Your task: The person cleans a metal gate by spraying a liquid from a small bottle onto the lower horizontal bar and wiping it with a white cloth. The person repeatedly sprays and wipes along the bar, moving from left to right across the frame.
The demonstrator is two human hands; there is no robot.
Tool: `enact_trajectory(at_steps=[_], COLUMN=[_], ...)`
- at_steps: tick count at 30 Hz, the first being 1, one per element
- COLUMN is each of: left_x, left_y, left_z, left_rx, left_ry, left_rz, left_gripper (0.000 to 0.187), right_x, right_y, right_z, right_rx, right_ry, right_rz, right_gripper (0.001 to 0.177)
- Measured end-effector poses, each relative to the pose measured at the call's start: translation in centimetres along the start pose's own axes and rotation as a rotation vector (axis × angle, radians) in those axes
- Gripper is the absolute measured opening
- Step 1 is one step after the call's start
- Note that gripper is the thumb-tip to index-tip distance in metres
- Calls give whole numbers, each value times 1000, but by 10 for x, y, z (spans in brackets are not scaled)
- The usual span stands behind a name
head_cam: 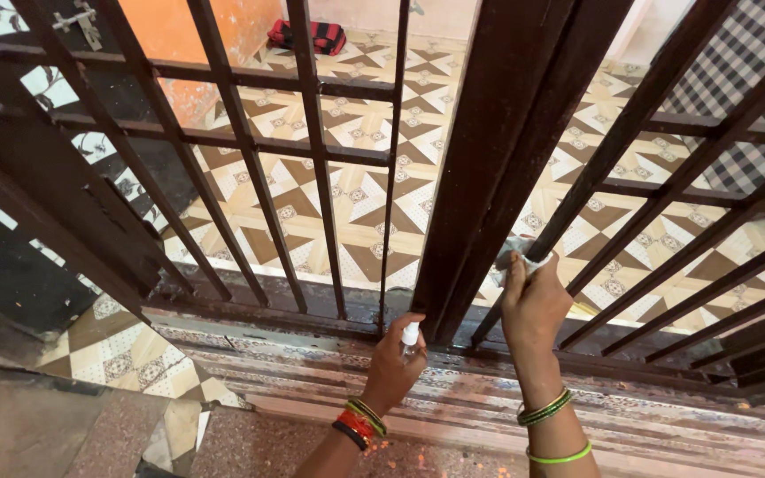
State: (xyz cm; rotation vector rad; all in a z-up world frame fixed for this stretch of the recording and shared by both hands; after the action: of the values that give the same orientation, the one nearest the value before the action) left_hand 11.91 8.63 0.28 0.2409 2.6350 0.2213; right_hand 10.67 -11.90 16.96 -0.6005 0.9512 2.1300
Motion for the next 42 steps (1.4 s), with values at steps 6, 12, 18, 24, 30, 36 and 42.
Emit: enact_trajectory(at_steps=[6,12,18,24,30,36,42], left_x=[-2,-3,1,6,11,21,31], left_y=[9,25,39,23,19,23,35], left_z=[4,-1,-7,-10,-25,-37,-33], left_rx=[1,-11,-52,30,-39,-124,-81], left_ry=[0,-37,-40,-60,-96,-100,25], left_rz=[38,4,-32,18,-1,-39,-83], left_gripper=[58,58,59,61,61,59,57], right_x=[9,29,57,82,89,115,165], right_y=[-8,-28,-52,-76,-76,-57,-42], right_z=[-8,-38,-70,-103,-101,-85,-79], right_rx=[-6,126,102,200,128,-3,-155], right_ry=[-5,-57,-142,-235,-311,-230,17], right_rz=[-12,-13,66,207,258,143,9], right_gripper=[16,23,29,30,39,30,33])
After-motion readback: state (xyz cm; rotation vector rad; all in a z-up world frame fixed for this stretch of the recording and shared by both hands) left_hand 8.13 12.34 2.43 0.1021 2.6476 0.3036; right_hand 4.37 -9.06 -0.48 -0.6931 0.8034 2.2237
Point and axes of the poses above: each hand's wrist, its own x-axis away from the middle knuckle, its own y-axis out of the back of the hand, z = x × y, the point moved 7 cm from there along -x, towards the middle knuckle, and after that the axes turned 5 degrees about -x, right-handed, at the moved point
